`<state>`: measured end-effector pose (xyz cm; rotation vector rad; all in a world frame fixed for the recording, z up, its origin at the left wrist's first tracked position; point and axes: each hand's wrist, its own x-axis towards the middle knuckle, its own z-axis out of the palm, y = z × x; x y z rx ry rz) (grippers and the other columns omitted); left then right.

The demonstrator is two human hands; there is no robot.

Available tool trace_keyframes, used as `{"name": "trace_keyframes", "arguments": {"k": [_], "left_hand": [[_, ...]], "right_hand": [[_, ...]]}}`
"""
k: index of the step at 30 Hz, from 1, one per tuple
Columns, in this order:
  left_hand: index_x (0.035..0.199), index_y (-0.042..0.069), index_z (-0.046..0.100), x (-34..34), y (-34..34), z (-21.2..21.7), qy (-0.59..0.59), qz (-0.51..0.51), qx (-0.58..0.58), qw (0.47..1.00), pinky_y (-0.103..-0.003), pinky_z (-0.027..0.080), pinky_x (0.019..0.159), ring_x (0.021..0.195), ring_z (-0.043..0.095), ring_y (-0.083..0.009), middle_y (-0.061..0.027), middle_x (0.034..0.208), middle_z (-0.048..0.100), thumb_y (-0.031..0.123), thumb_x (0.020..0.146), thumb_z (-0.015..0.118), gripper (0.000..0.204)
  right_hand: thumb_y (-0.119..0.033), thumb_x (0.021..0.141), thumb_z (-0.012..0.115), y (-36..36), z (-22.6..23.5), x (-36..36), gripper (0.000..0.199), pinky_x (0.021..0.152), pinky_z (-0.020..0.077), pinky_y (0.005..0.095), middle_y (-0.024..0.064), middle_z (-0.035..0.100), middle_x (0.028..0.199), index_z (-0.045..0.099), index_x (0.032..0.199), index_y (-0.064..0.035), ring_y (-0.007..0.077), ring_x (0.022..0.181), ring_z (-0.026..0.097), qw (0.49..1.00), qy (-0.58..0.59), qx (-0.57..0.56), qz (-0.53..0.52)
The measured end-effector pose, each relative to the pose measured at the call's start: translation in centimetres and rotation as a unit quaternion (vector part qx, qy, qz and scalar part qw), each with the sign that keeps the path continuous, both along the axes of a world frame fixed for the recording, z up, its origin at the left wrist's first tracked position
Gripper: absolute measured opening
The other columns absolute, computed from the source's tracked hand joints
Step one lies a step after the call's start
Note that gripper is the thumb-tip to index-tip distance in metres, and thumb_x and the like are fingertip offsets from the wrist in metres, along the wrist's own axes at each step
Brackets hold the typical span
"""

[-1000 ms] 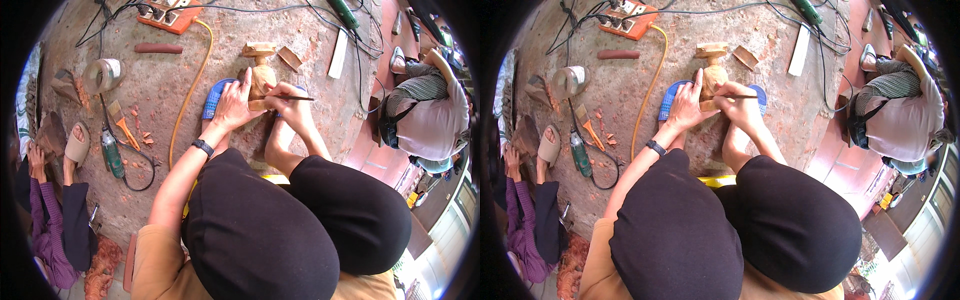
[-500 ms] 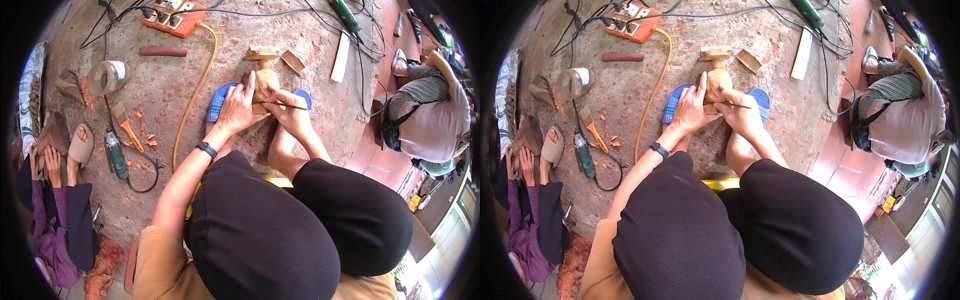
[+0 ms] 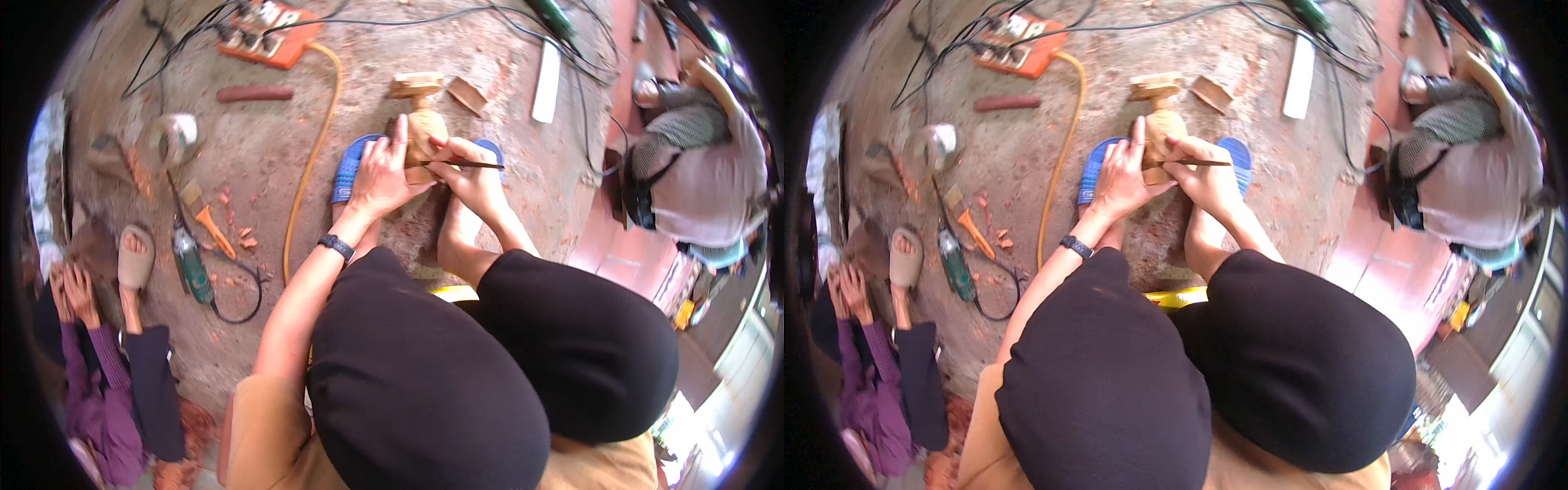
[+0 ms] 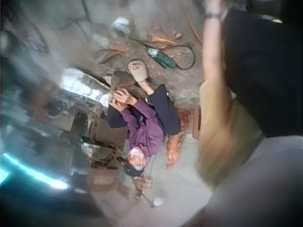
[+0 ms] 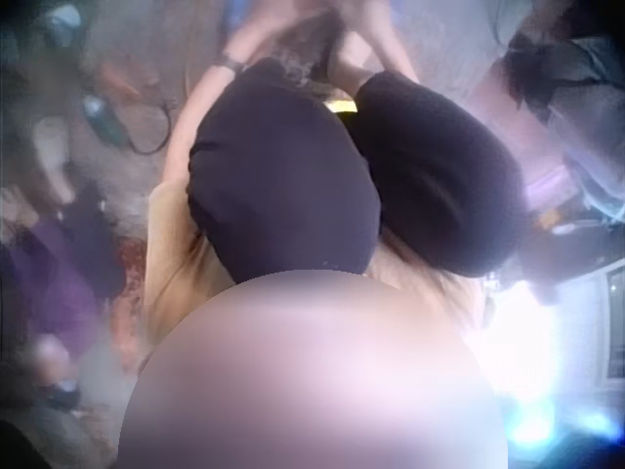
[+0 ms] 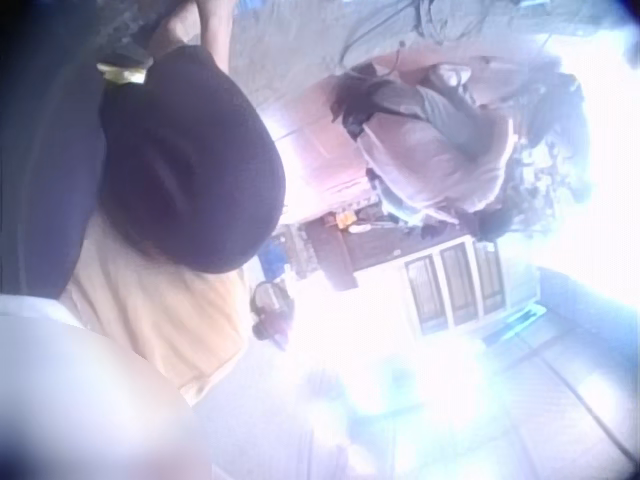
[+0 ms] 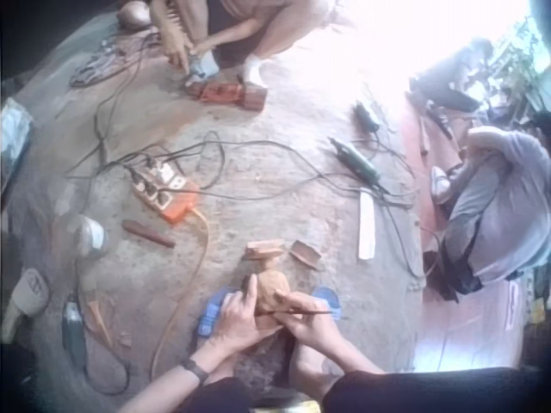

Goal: The person sits on the floor and carves a small wooden object using a chisel. They hold the wood steady with one hand and carefully remove material with the other, occasionally rotating the piece to access different sides.

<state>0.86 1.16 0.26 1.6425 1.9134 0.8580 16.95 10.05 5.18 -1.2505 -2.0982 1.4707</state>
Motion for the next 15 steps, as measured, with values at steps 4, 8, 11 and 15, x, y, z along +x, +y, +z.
{"name": "trace_keyframes", "arguments": {"k": [4,8,11,15], "left_hand": [[0.160,-0.005,0.019,-0.2,-0.3,-1.9,0.023,-0.018,0.032,0.999,-0.049,0.049,0.083,0.090,0.063,-0.0385,-0.0218,0.104,0.066,0.044,0.065,0.093,0.130],[0.160,-0.005,0.020,-0.7,-0.4,-1.4,0.048,-0.002,0.020,0.999,-0.048,0.048,0.093,0.096,0.061,-0.0394,-0.0222,0.107,0.064,0.045,0.067,0.091,0.127],[0.163,0.000,0.017,-0.2,-0.2,-1.0,0.029,0.002,-0.014,0.999,-0.047,0.046,0.096,0.104,0.060,-0.0407,-0.0217,0.114,0.064,0.042,0.066,0.093,0.130],[0.163,0.001,0.016,0.4,-0.2,-0.9,0.017,-0.006,-0.020,1.000,-0.047,0.047,0.095,0.104,0.059,-0.0403,-0.0221,0.114,0.064,0.042,0.066,0.093,0.130]], "right_hand": [[-0.007,0.082,0.075,-0.6,0.5,-0.8,0.031,0.080,0.0595,0.0342,0.0146,0.077,0.096,0.075,0.113,-0.0035,0.0204,0.087,0.075,0.998,0.017,-0.022,-0.059],[-0.019,0.077,0.075,0.2,1.1,-2.1,0.013,0.068,0.0567,0.0442,0.0139,0.072,0.079,0.075,0.089,-0.0145,0.0358,0.075,0.072,0.990,-0.026,0.135,0.012],[-0.016,0.076,0.075,0.1,1.4,-1.4,0.012,0.069,0.0565,0.0415,0.0117,0.073,0.080,0.074,0.088,-0.0128,0.0323,0.076,0.072,0.993,-0.053,0.103,0.003],[-0.012,0.076,0.077,0.0,2.0,-0.6,0.015,0.070,0.0561,0.0365,0.0087,0.075,0.084,0.073,0.090,-0.0092,0.0281,0.078,0.073,0.996,-0.055,0.063,0.008]]}}
